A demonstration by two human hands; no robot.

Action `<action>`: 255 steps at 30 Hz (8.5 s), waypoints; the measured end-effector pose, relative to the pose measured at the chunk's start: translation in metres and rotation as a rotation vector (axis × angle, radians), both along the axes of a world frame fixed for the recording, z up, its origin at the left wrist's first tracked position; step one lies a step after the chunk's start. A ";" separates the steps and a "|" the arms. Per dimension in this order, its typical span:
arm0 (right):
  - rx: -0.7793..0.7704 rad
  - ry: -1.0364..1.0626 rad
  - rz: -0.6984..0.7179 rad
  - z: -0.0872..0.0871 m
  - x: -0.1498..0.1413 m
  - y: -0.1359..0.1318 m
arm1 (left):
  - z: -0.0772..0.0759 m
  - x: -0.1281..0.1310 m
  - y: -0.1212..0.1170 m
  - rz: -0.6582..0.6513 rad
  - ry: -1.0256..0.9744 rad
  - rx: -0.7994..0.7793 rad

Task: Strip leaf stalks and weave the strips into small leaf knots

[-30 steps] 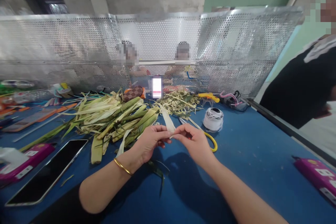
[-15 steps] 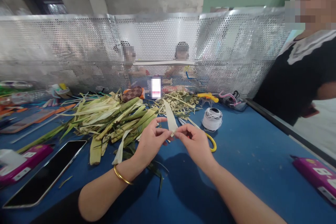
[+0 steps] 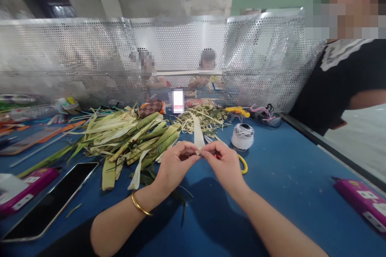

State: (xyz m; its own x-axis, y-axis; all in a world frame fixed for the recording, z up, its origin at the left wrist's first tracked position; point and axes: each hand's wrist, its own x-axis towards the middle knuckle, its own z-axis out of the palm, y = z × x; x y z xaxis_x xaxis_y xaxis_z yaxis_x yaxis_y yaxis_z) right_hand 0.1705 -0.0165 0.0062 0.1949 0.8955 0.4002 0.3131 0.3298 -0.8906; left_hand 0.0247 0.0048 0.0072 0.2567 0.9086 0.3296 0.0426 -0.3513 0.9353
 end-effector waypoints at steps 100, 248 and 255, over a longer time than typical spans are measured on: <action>-0.080 -0.017 0.129 0.004 0.000 -0.002 | 0.013 0.000 -0.004 -0.010 -0.127 -0.250; -0.033 0.041 0.148 -0.001 0.003 0.001 | 0.010 0.003 -0.005 -0.036 -0.135 -0.326; 0.085 -0.105 0.143 0.003 0.004 -0.002 | 0.013 -0.001 -0.006 -0.086 -0.227 -0.484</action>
